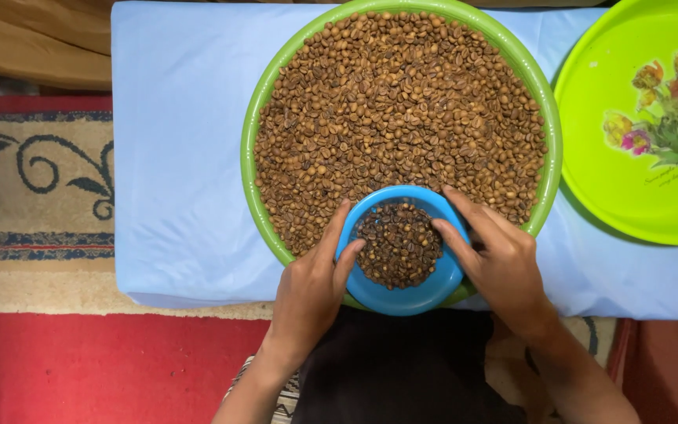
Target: Manually sorting coffee beans by sifting through a large green bowl and picking out specific beans to place into a smaller blue bowl.
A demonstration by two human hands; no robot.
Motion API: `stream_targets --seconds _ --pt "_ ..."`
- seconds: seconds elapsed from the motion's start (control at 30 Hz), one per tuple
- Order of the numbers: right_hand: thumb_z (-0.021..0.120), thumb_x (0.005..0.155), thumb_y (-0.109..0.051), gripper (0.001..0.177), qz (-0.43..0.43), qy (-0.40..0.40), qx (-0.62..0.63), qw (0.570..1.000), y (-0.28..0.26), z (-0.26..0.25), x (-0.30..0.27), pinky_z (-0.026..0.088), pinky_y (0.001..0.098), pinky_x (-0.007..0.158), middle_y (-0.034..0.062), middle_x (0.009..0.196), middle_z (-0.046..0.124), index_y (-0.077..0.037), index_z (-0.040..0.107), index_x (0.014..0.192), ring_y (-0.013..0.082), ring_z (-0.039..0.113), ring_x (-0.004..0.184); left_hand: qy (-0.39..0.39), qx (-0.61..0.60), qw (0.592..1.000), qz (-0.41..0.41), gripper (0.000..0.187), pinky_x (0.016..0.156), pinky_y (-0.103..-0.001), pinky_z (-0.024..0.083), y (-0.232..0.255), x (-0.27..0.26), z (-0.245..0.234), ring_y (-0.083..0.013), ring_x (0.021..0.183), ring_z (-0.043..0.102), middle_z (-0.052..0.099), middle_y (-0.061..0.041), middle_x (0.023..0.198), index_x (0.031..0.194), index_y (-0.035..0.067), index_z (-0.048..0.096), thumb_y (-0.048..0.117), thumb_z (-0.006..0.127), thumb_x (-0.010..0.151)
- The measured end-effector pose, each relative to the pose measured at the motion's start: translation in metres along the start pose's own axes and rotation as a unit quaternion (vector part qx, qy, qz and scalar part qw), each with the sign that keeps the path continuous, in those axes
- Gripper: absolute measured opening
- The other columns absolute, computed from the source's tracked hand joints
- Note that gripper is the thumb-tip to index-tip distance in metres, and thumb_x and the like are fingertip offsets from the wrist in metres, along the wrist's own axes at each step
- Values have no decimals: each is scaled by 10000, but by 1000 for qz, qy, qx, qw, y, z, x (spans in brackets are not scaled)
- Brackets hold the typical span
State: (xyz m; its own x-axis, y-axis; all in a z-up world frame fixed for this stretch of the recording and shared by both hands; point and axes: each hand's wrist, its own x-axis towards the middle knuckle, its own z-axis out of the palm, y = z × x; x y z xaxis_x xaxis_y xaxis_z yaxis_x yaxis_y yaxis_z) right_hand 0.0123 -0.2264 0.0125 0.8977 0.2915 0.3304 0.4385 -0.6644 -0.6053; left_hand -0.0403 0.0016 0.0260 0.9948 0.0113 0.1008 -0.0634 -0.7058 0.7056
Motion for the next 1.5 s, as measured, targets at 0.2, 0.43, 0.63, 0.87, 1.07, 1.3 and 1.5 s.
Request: stream_targets --seconds 0.2,0.43,0.63,0.87,1.07,1.3,1.5 --pt "812 875 61 367 43 -25 -56 997 -10 -36 16 544 238 535 203 987 767 110 711 1224 180 692 665 66 -15 997 -33 396 667 -314 599 -17 6 -15 -181 808 711 755 -108 1024 1327 67 623 96 701 939" --pt "818 891 81 332 22 -30 -102 994 -6 -62 38 551 379 851 250 1170 740 153 737 1205 311 688 952 63 18 995 -73 387 731 -326 580 -24 24 -40 -217 895 656 542 -147 1240 1371 61 591 86 647 989" --pt "778 896 -48 470 28 -87 -121 988 9 -56 48 562 430 943 310 1303 682 157 665 1304 376 682 1084 -7 48 997 -66 542 866 -444 568 -24 39 -43 -336 1163 613 479 -169 1355 1462 64 474 174 665 967" --pt "757 865 -182 772 138 -144 -18 980 16 -30 68 526 474 953 337 1395 560 122 422 1490 421 627 1170 -46 20 997 -56 672 1017 -479 480 -39 64 -31 -382 1316 542 502 -228 1464 1555 39 344 274 629 994" --pt "698 896 -236 811 147 -202 41 967 33 -11 90 444 545 1042 346 1543 388 35 316 1558 480 469 1348 -85 -19 995 -57 670 1074 -543 445 -44 90 -22 -405 1373 502 438 -239 1542 1577 96 304 329 579 1012" --pt "771 827 -274 949 97 -255 73 959 41 12 118 424 647 1024 356 1588 301 -27 256 1585 516 387 1401 -143 -54 988 -22 716 1018 -662 453 -41 120 -8 -473 1358 501 340 -295 1587 1587 106 242 377 564 1007" --pt "823 792 -306 973 12 -276 73 958 42 29 139 418 666 1039 327 1573 361 31 315 1550 511 429 1378 -181 -43 982 18 770 937 -727 486 -42 148 12 -579 1341 454 220 -377 1613 1607 175 195 371 631 1003"
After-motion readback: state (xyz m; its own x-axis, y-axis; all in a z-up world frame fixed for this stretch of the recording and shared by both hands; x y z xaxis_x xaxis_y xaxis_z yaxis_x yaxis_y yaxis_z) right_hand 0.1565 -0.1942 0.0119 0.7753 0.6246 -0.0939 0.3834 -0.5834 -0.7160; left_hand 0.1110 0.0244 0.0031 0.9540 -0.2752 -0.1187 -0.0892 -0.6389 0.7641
